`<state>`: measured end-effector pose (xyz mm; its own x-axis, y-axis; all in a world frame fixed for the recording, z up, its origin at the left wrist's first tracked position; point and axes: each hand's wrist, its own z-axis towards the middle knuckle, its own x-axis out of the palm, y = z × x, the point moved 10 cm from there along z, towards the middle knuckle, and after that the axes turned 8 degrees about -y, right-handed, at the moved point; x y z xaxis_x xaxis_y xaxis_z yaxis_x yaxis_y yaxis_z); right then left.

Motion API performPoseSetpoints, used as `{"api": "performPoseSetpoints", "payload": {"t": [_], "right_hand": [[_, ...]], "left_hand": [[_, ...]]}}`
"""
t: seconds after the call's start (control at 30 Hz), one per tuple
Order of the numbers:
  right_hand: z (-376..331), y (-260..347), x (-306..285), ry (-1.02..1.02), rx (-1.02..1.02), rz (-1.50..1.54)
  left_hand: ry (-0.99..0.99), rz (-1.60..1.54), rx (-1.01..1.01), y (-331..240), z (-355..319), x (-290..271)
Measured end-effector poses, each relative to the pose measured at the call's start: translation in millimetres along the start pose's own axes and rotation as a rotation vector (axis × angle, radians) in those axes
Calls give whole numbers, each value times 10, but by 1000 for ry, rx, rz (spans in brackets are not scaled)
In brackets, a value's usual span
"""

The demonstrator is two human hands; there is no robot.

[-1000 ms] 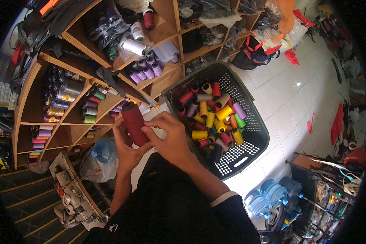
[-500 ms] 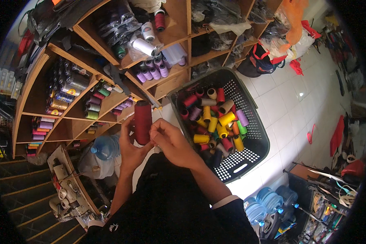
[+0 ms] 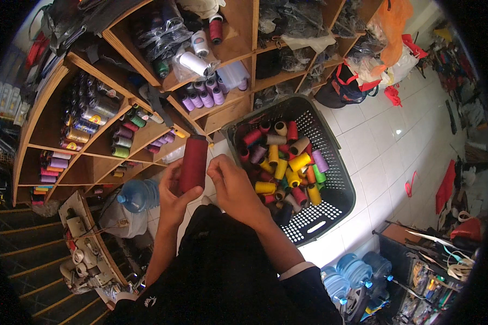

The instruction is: The person repeatedly picks up thread spools from a black plastic basket, briefly holds them, and places them onto a wooden shelf. The spools are of various colors and sizes. The person handles them one at a time throughout the clip.

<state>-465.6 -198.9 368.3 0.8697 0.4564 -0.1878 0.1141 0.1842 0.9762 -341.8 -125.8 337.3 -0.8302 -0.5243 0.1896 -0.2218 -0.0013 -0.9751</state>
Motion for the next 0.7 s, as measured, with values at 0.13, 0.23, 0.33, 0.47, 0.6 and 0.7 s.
{"api": "performPoseSetpoints", "payload": {"t": [0.13, 0.23, 0.33, 0.47, 0.6, 0.7], "right_hand": [[27, 149, -7, -65, -125, -79], [38, 233, 5, -97, -204, -120], [33, 176, 32, -85, -147, -25], [21, -104, 48, -115, 36, 253], [78, -215, 128, -122, 113, 424], [67, -339, 299, 2, 245, 482]], "left_hand": [[94, -210, -140, 133, -25, 35], [123, -290, -190, 159, -48, 58], [138, -391, -229, 151, -69, 59], [152, -467, -225, 99, -72, 81], [143, -517, -234, 170, -54, -2], [153, -467, -234, 228, -63, -143]]}}
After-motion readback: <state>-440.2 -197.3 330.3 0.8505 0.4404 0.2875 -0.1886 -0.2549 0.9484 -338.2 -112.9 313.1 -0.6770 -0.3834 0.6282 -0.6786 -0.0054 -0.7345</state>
